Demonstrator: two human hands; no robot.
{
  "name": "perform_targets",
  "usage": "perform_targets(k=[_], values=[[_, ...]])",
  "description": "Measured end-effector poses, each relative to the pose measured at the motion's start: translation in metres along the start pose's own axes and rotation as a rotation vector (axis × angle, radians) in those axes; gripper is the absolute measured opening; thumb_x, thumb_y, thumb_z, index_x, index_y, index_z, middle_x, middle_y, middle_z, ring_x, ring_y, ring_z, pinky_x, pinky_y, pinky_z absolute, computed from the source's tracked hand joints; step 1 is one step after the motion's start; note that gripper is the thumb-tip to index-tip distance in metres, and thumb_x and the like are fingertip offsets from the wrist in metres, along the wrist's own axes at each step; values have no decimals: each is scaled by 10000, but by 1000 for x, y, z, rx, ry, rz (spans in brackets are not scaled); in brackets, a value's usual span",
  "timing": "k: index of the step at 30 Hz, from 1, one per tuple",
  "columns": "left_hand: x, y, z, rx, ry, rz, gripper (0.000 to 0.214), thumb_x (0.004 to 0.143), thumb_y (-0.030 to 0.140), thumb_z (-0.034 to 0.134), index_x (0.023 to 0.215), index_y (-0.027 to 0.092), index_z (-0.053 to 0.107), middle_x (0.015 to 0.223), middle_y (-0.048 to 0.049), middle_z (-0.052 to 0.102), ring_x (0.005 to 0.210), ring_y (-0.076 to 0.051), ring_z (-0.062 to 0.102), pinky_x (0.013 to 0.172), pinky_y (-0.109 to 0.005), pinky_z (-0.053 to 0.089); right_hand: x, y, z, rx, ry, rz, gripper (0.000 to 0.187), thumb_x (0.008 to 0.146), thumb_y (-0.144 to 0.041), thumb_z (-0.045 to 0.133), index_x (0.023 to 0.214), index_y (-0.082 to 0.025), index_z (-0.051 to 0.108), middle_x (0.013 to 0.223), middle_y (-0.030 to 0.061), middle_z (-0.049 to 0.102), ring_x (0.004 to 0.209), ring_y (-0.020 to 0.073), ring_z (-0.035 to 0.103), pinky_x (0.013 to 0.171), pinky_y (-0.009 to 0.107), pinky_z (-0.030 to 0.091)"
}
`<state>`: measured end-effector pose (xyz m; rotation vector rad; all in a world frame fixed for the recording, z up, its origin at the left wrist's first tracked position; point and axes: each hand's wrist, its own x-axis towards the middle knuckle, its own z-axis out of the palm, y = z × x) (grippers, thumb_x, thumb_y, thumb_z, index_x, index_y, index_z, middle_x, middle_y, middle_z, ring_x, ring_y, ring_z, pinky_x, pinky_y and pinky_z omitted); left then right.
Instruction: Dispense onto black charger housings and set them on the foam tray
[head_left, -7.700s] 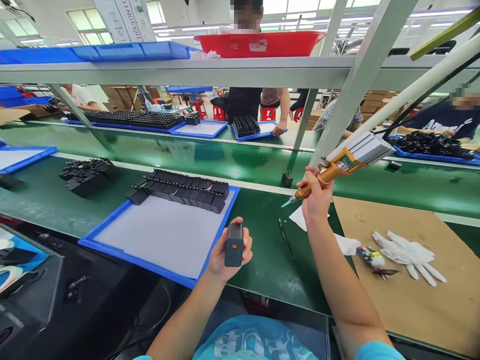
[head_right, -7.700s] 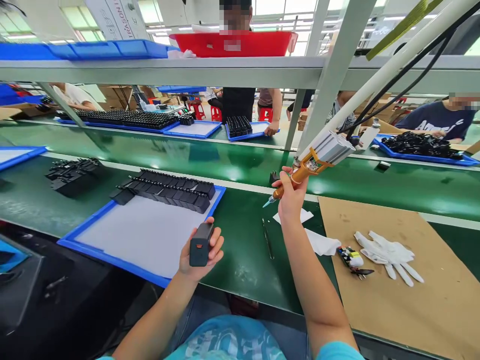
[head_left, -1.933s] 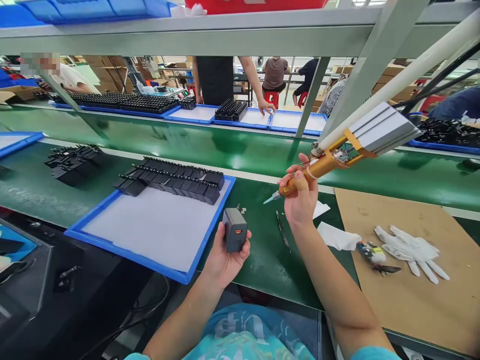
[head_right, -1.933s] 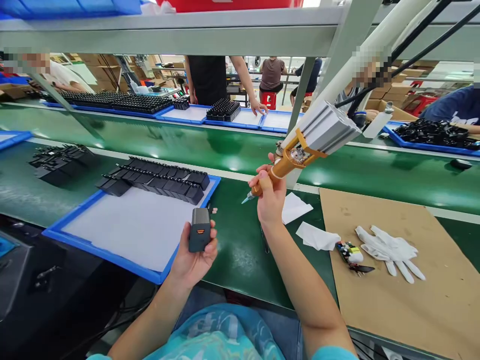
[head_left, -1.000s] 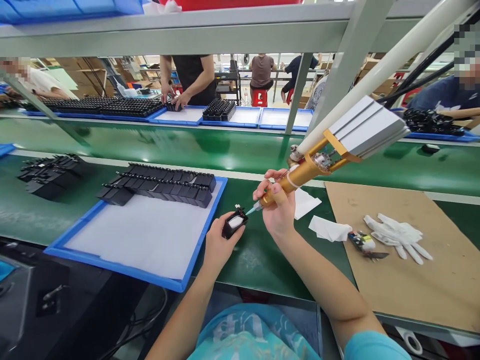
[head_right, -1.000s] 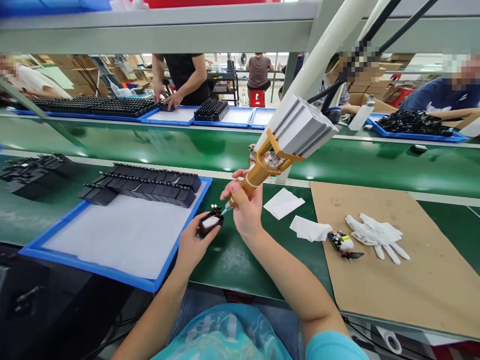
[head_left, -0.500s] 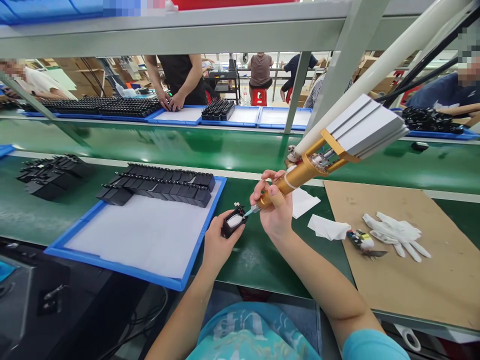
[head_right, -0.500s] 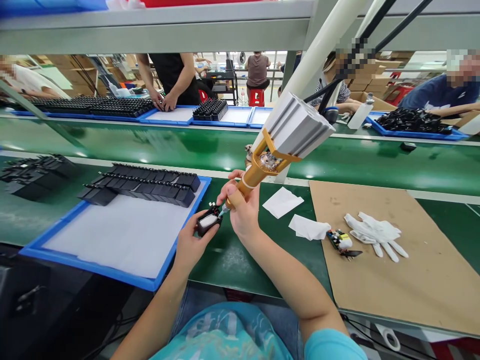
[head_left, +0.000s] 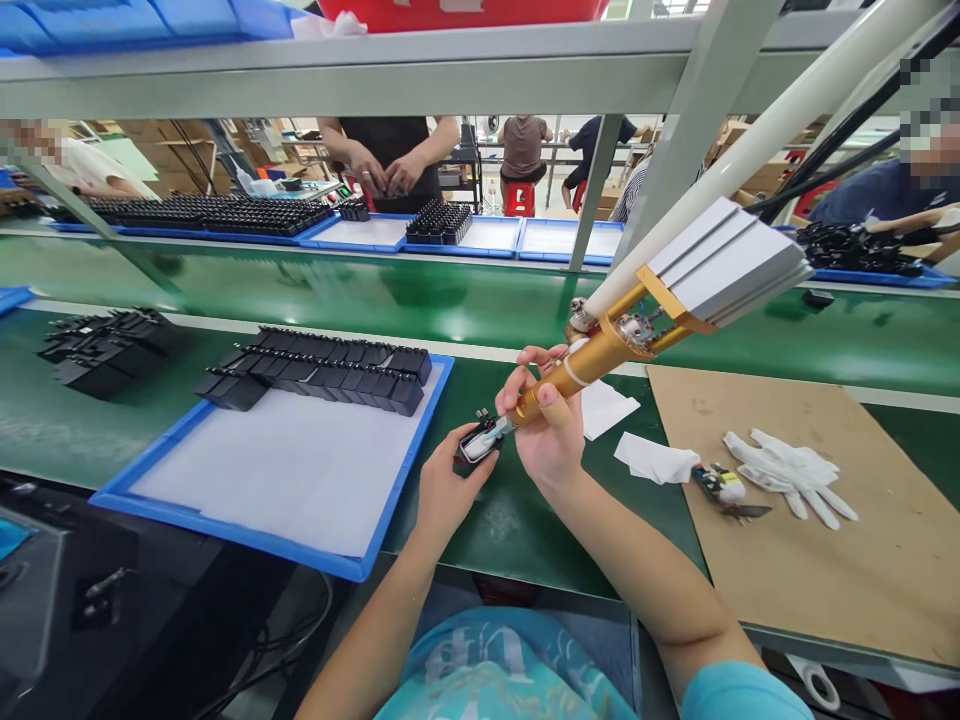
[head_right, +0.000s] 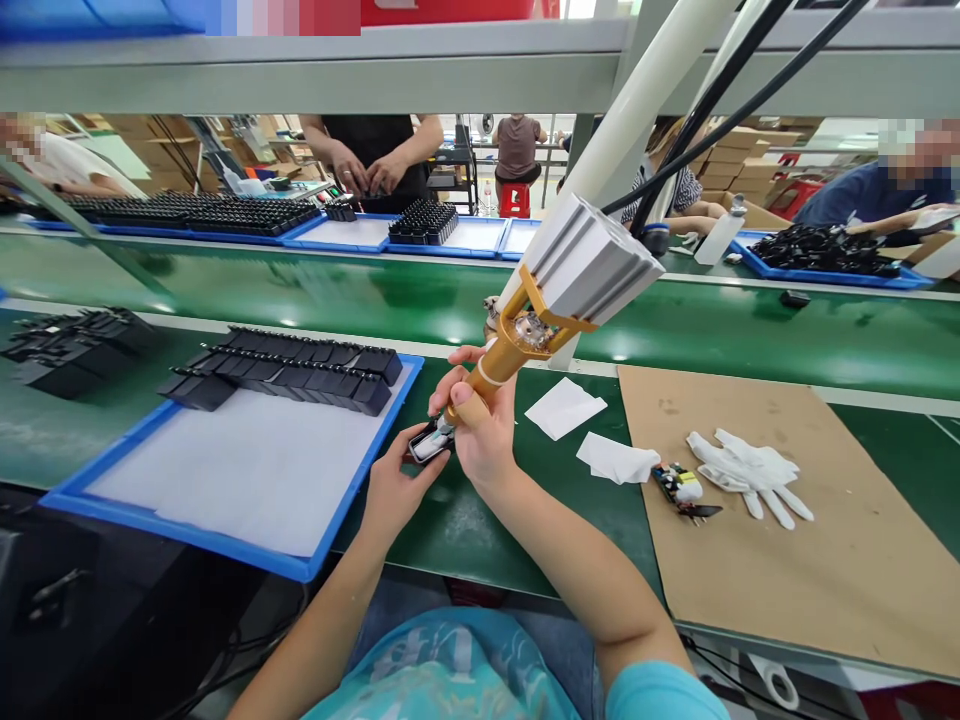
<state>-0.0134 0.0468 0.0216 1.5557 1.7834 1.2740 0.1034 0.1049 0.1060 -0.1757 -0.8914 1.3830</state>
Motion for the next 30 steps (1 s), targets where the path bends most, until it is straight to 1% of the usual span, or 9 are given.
perform_targets(k=[2,5,8,11,15,18,22,26,30], values=[[0,3,3,-1,1,29,378,772,326,693,1128,238,605,996,-17,704,762,-154,643,718,-281,515,-1,0,1,12,1,4,351,763,-321,664,1042,-306,453,988,-20,535,607,79,524,547,257,451],[-1,7,7,-32,12,83,370,763,290,700,1117,236,606,1008,-13,704,824,-160,651,735,-271,518,-3,-1,2,21,-29,11,357,773,-317,665,1054,-308,444,909,-26,543,616,90,526,564,259,448],[-2,9,10,-58,33,112,360,756,279,704,1100,227,611,993,-14,706,839,-163,659,745,-270,523,-5,-1,3,23,-56,6,305,796,-308,651,1028,-301,454,828,-34,531,617,96,526,565,255,442],[-2,9,11,-74,51,128,366,749,287,714,1094,220,611,989,-18,708,837,-165,667,760,-277,530,-6,-1,3,-2,-48,0,223,812,-320,636,965,-280,478,788,-33,516,599,98,516,534,248,433],[-2,9,10,-69,59,142,367,746,286,717,1091,219,609,985,-18,708,836,-164,668,764,-275,531,-6,0,2,-4,-49,-15,159,831,-313,617,943,-269,514,795,-27,513,596,91,510,522,239,420],[-2,8,9,-54,57,143,365,752,290,713,1093,220,606,990,-15,705,828,-157,660,765,-270,526,-5,0,1,12,-58,-13,194,823,-309,629,976,-289,512,850,-24,523,607,89,510,518,237,414],[-2,7,8,-32,31,91,376,758,324,708,1102,221,597,969,-6,704,761,-143,643,733,-260,520,-4,0,1,-3,-33,-8,304,787,-346,660,1032,-317,482,919,-22,526,604,91,500,521,248,427],[0,8,4,-2,-19,1,375,778,388,681,1102,226,584,921,5,703,714,-147,633,704,-266,513,-3,1,0,-21,-26,-26,309,783,-412,646,1034,-320,490,990,-15,508,601,86,499,506,253,438],[1,-3,0,40,-105,-65,368,794,418,658,1105,235,582,981,-6,702,851,-187,654,777,-299,512,-1,2,-1,-18,-40,-71,308,789,-428,638,1049,-318,513,1015,-14,488,615,79,518,503,247,442]])
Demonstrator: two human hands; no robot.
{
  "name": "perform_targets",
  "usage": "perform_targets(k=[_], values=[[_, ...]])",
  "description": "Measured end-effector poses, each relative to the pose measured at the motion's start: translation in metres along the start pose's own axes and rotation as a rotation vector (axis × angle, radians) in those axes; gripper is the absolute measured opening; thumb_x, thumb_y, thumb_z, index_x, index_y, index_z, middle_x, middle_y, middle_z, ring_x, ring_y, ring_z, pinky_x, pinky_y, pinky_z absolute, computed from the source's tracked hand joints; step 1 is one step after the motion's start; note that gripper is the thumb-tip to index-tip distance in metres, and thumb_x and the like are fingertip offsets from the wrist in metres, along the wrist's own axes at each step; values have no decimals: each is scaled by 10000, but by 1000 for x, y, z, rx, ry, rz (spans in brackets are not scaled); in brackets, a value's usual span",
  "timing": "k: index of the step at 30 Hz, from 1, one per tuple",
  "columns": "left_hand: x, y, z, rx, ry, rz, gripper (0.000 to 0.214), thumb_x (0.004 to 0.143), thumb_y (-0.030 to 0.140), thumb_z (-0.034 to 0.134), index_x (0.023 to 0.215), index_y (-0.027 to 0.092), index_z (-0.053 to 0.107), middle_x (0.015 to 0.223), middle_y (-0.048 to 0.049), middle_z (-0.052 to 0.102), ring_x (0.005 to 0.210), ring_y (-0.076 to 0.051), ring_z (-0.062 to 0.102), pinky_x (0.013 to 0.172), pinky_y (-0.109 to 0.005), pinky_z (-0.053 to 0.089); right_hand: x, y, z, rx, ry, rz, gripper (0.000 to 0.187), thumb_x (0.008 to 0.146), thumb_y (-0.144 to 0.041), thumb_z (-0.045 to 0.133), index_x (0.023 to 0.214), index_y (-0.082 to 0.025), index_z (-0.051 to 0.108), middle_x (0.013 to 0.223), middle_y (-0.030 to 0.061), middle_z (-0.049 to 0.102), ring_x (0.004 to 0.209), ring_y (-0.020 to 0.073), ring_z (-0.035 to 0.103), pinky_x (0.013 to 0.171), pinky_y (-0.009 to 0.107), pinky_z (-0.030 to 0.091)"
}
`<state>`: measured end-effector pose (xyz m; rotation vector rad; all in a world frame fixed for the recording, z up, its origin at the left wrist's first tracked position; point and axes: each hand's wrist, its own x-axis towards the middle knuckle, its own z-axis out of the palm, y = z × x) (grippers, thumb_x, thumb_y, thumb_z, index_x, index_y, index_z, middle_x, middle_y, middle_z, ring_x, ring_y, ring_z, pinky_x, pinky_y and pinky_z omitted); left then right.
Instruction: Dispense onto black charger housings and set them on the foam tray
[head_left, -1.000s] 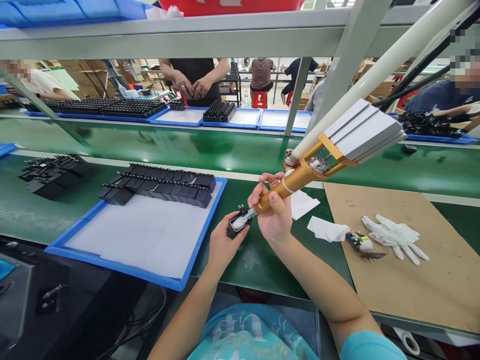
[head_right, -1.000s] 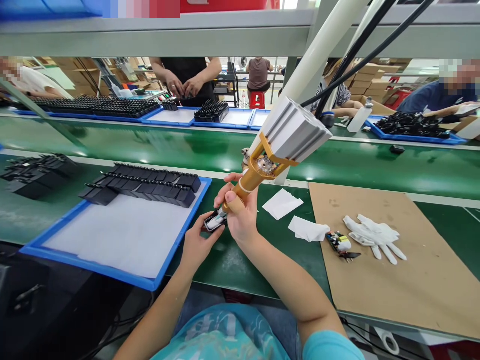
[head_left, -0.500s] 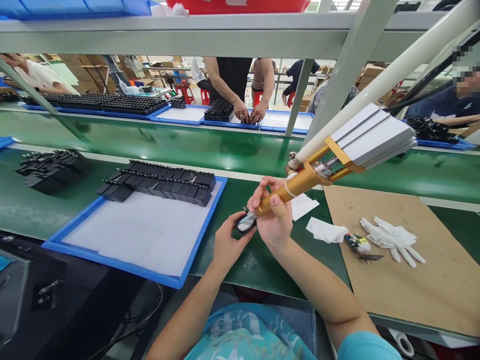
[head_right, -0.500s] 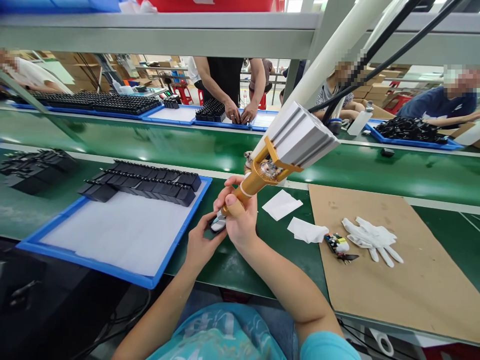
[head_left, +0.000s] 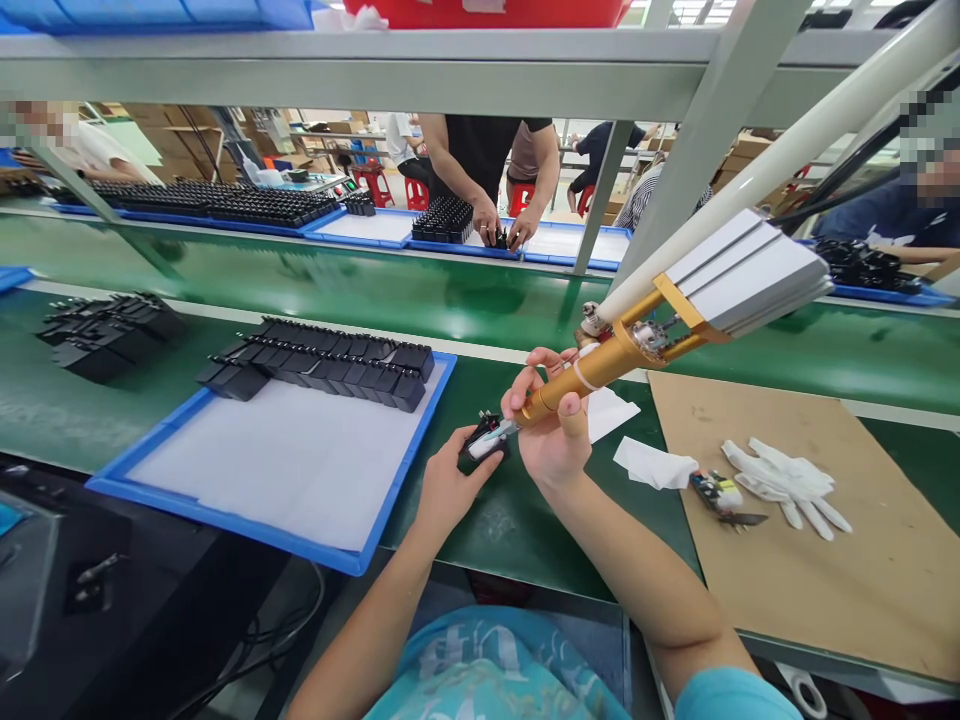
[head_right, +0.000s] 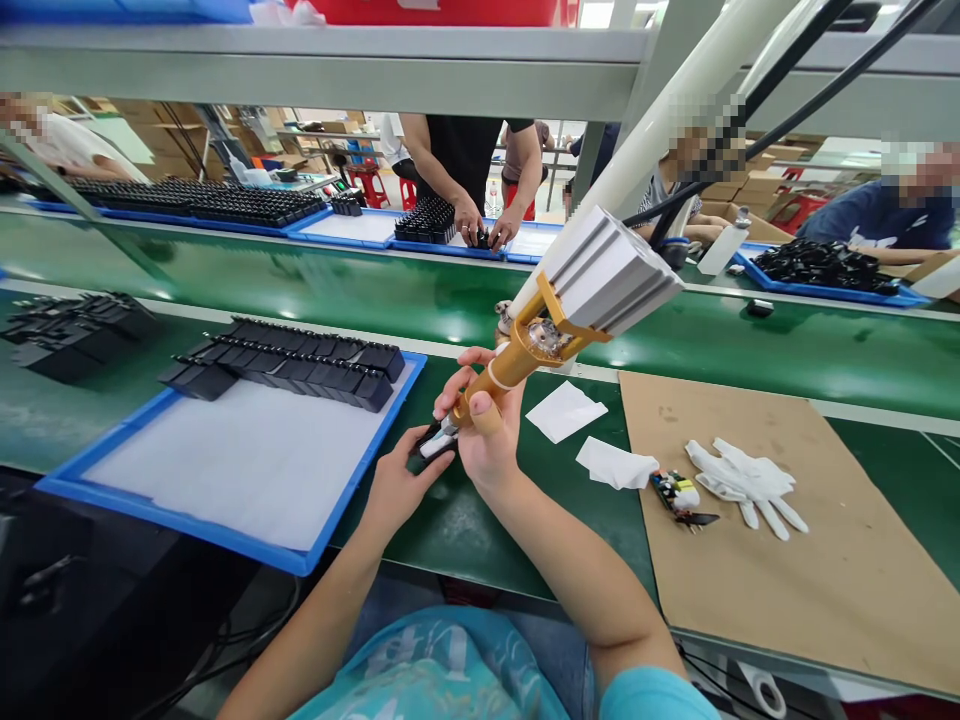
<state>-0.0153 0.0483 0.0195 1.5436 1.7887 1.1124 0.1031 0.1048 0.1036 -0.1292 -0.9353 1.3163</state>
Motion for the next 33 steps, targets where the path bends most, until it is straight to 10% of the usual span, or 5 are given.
perform_targets(k=[12,23,33], values=[[13,-19,-9,-52,-217,-16,483,836,453,597,1272,255,537,1258,-65,633,1182,-245,578,1009,-393,452,11,3,-6,-183,186,1,310,824,-369,618,1069,-315,436,963,-36,512,563,55,507,514,241,453],[10,-22,0,236,-61,582,321,869,239,575,1188,228,610,1061,-60,685,974,-211,600,895,-399,482,11,3,-7,-178,184,28,354,808,-373,640,1085,-316,427,956,-41,515,547,47,506,503,226,453],[6,-27,2,71,-139,489,243,866,229,540,1092,225,629,1044,-56,629,952,-167,625,844,-306,529,13,2,-8,-168,184,31,345,819,-359,640,1096,-310,440,955,-41,516,547,42,500,511,221,453]])
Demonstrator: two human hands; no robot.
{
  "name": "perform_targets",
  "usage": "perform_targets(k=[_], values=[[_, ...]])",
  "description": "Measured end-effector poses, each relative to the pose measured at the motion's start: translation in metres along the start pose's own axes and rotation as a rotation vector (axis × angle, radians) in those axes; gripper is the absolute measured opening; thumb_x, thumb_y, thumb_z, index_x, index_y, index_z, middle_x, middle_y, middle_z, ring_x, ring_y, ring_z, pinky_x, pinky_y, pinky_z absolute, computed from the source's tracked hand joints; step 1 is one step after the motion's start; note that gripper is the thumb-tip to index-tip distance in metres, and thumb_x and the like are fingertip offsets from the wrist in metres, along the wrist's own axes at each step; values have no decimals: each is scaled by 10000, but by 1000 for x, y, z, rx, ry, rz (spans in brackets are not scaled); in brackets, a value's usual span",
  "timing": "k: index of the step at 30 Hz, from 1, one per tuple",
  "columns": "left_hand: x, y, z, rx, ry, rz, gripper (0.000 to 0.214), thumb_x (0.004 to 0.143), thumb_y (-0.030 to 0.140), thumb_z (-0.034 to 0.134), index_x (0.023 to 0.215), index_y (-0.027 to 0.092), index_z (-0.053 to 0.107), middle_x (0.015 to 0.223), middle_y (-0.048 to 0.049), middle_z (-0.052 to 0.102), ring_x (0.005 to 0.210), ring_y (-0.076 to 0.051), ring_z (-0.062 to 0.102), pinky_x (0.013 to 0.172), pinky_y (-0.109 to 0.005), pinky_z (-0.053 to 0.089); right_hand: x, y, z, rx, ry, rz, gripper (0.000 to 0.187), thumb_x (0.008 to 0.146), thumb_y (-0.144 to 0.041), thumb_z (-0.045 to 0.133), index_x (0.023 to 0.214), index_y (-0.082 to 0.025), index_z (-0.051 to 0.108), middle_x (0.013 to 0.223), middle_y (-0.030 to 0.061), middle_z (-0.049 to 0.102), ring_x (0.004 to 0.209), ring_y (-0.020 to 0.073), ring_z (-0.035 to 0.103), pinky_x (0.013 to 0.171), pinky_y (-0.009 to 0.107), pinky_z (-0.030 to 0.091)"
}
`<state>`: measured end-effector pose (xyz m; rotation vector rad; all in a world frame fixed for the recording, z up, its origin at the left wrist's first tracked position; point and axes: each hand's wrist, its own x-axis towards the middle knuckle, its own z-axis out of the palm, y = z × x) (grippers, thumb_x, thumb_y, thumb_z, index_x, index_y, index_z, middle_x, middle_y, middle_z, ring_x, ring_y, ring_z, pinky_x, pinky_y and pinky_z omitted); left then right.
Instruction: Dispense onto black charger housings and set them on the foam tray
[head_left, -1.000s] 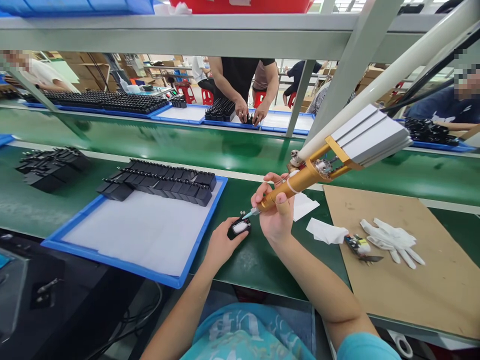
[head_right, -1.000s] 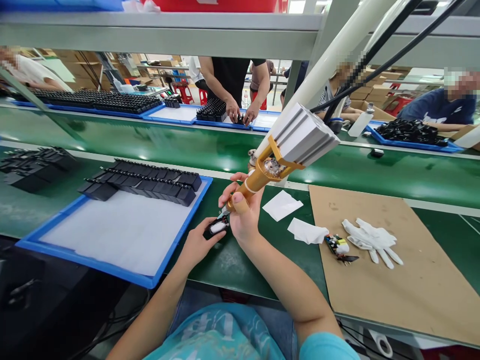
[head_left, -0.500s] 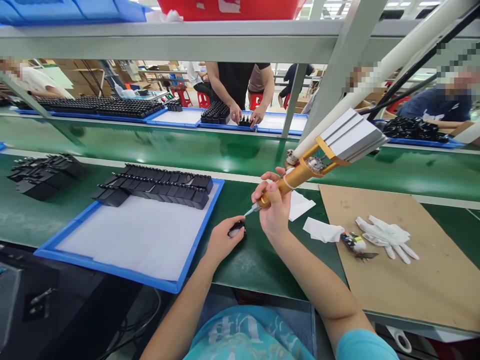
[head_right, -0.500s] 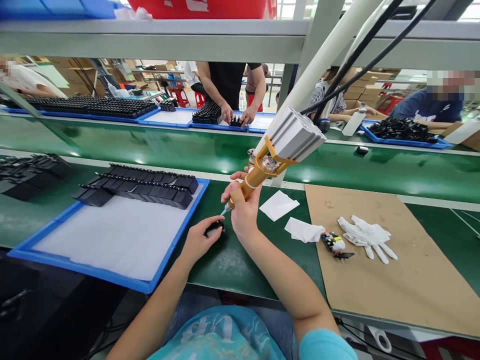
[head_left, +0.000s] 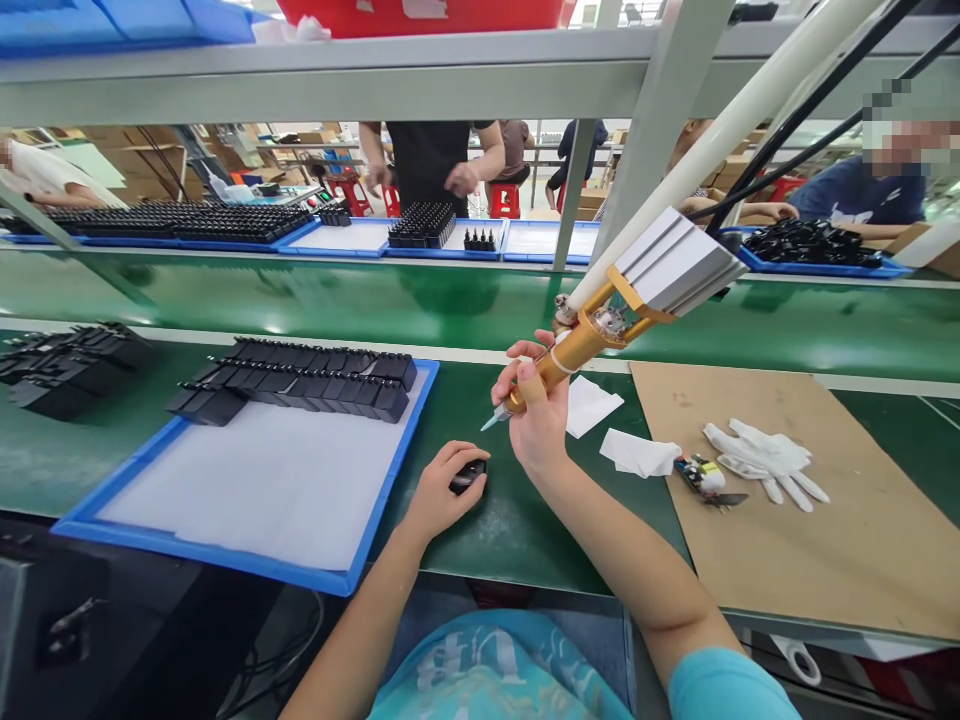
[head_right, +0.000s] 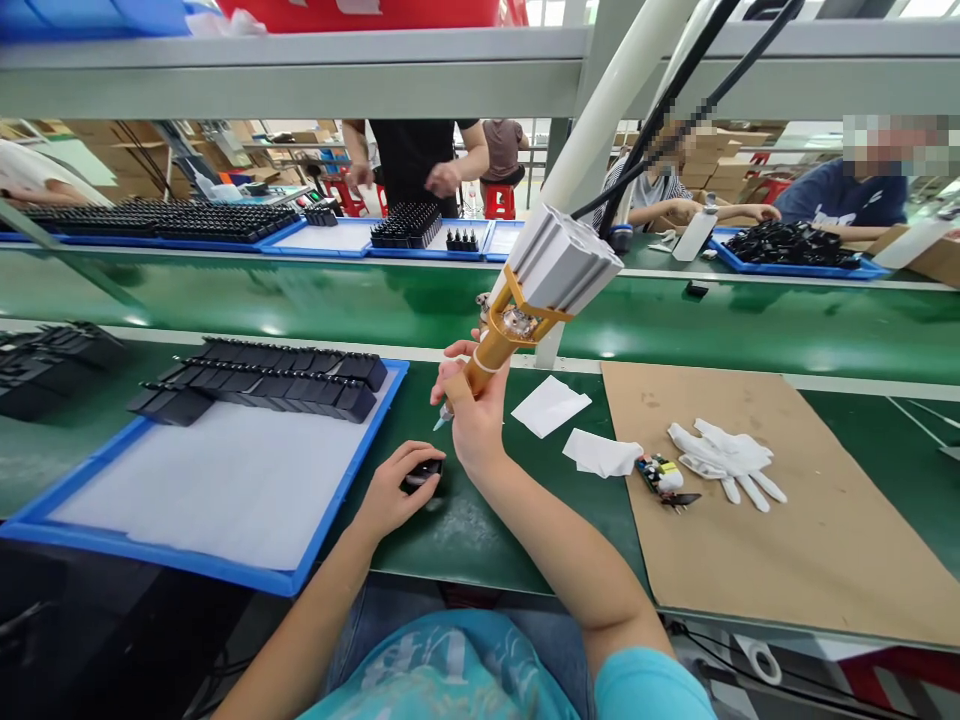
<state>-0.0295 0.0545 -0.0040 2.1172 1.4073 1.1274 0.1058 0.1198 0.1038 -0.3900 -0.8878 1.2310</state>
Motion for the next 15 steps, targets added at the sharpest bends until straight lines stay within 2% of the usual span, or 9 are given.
perform_targets(k=[3,7,15], values=[[0,-3,-1,28,-8,54,161,860,257,576,1006,218,634,1006,-58,642,929,-173,631,831,-313,533,0,1,-1,-9,-1,6,360,820,-371,639,1107,-315,430,957,-43,515,542,41,499,505,220,453],[0,-5,0,143,-4,142,207,838,346,655,1007,227,638,992,-52,687,922,-185,643,825,-321,534,0,2,-2,-11,-8,9,357,829,-369,632,1116,-321,425,956,-45,515,536,38,508,486,212,440],[2,4,-1,372,-101,143,219,906,314,546,1083,253,660,999,-40,710,880,-180,639,764,-299,517,1,-1,-2,-37,10,22,387,820,-395,633,1126,-308,411,949,-44,517,515,36,494,471,213,426]])
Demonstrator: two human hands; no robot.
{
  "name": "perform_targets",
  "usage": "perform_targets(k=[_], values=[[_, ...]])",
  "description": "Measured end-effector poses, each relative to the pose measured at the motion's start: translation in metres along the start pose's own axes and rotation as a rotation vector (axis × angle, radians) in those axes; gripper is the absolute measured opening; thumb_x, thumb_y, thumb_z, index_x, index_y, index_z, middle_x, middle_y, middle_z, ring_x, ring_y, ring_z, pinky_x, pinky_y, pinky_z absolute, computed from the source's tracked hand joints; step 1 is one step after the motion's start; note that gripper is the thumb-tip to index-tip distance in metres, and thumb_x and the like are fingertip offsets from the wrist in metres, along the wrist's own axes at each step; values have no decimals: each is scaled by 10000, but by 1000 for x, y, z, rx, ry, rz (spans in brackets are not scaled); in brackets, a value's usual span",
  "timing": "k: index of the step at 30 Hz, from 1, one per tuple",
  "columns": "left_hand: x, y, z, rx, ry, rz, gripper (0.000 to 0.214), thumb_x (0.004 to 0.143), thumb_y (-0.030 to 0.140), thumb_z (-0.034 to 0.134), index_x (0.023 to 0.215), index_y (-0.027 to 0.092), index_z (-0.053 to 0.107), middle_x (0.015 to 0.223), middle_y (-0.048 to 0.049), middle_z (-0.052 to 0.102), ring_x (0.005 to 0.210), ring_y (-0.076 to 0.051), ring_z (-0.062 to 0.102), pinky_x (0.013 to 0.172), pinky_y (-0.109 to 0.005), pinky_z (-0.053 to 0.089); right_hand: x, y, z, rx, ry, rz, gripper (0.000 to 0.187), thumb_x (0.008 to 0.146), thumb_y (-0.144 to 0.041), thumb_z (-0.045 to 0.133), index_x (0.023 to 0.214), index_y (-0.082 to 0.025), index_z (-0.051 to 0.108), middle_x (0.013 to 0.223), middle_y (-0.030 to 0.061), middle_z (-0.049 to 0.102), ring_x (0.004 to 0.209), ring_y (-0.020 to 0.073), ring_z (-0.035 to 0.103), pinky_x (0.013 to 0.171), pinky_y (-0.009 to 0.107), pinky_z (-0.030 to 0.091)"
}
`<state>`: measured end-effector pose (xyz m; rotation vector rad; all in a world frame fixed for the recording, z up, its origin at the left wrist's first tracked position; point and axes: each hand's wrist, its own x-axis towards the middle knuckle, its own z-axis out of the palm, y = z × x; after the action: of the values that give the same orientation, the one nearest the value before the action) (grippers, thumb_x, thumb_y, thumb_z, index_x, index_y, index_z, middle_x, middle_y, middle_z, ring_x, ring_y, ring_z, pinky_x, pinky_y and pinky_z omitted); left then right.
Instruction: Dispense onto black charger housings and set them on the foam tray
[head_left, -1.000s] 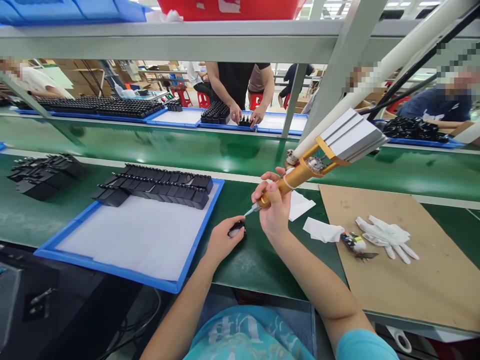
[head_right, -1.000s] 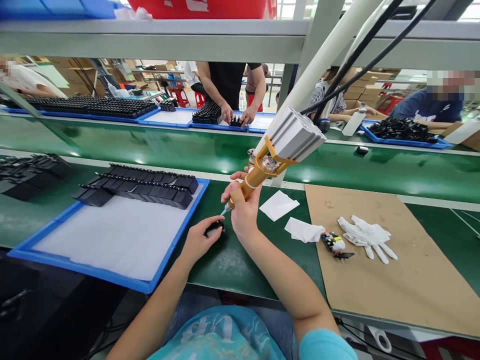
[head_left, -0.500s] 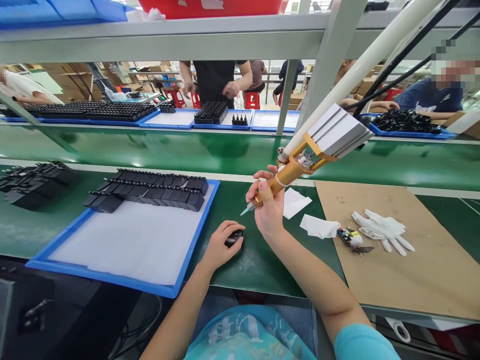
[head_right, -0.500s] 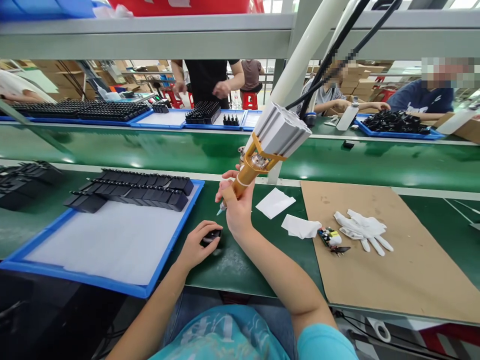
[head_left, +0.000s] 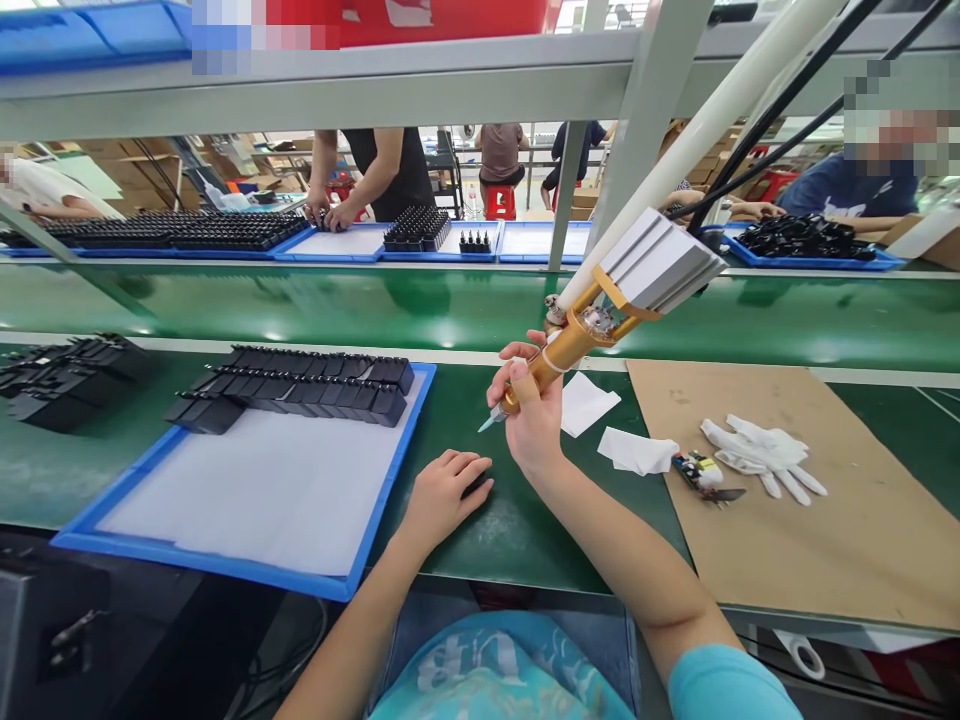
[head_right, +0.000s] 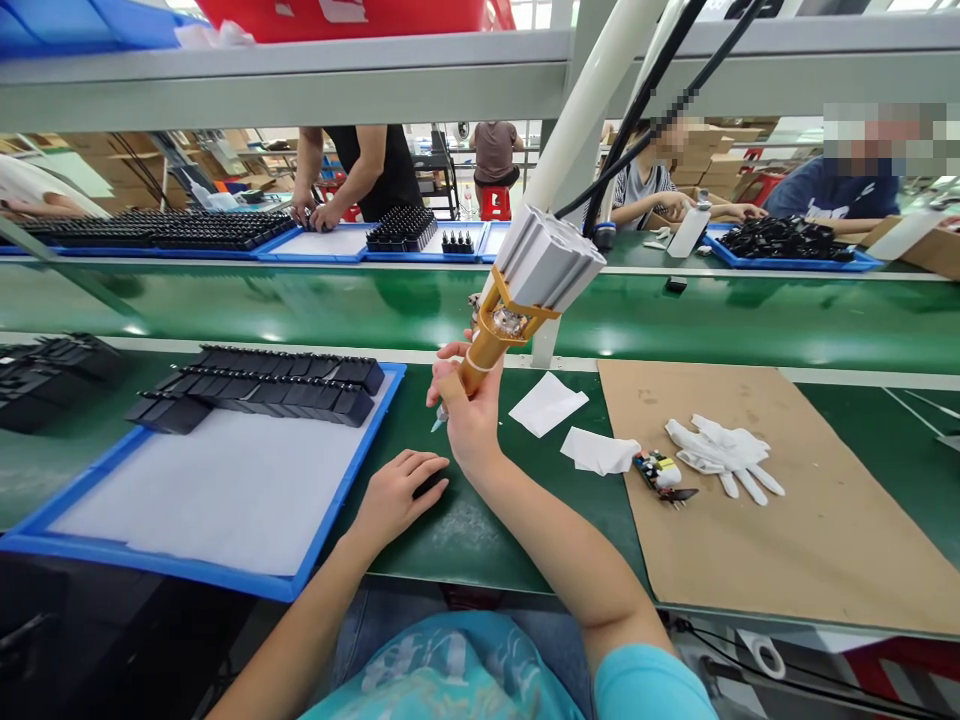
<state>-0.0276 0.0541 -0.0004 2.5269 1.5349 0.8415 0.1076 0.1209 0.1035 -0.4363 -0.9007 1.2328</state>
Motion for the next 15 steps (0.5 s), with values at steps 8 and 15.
perform_targets(k=[8,15], values=[[6,4,-16,-98,-141,-82,377,966,239,406,1324,284,515,1074,-9,706,985,-165,622,830,-326,446,1,0,-1,-6,-8,-1,379,829,-397,628,1133,-309,419,945,-43,520,512,32,503,416,190,376],[7,11,-8,59,-74,-104,229,932,219,445,1021,233,656,959,-24,728,897,-192,632,775,-355,385,1,1,-1,-18,4,6,400,819,-408,634,1144,-315,419,937,-43,529,510,34,502,403,184,376]])
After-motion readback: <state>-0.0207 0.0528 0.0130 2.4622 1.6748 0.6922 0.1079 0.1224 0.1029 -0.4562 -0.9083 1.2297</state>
